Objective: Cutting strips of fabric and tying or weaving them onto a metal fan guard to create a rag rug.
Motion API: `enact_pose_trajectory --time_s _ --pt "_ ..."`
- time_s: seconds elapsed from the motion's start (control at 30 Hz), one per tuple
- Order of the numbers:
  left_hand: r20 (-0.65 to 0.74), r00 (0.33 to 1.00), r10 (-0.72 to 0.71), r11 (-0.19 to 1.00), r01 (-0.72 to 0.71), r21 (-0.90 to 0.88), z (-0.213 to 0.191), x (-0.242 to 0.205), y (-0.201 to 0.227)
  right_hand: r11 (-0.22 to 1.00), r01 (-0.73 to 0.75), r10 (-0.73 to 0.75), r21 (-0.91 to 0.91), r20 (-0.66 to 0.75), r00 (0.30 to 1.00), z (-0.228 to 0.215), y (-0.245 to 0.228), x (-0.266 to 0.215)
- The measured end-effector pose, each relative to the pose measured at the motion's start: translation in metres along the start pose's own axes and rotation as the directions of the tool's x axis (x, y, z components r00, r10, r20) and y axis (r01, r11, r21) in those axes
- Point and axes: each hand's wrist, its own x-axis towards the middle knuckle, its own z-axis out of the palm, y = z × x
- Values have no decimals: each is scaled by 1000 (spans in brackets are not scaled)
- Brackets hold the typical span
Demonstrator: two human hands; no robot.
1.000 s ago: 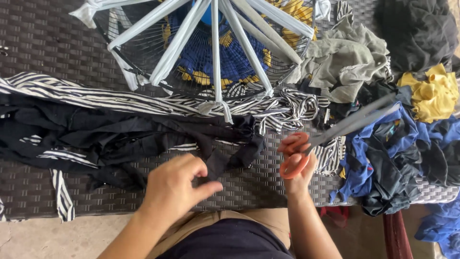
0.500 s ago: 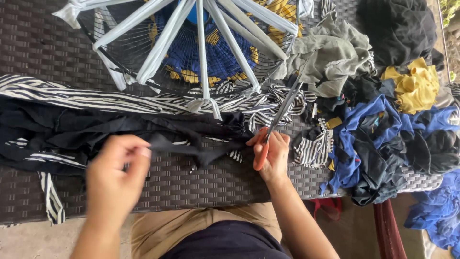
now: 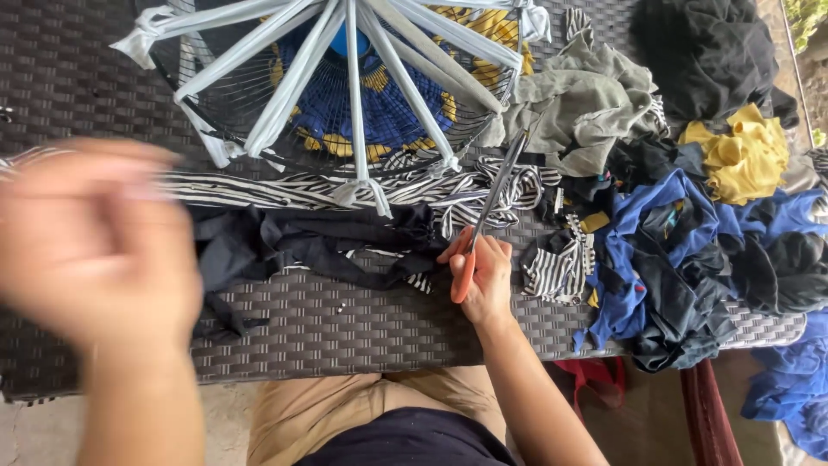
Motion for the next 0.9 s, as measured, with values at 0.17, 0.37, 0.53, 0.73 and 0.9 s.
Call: enact_pose_trajectory --time_s 0.17,0.37,0.53,0.73,0.9 --pt "197 966 168 986 -164 -34 86 -20 15 993 88 -80 85 -84 993 -3 2 1" --pt "247 950 189 973 -148 -178 131 -24 9 841 -126 226 527 -130 965 10 31 -22" --pt "302 944 130 928 -8 -372 146 -19 2 804 -221 258 551 11 966 -3 -35 30" --pt "270 960 68 887 65 -457 147 -8 2 736 -145 130 661 72 989 29 -11 51" --pt "245 969 -11 901 116 -417 154 -10 -8 536 -261 301 803 107 947 43 28 41"
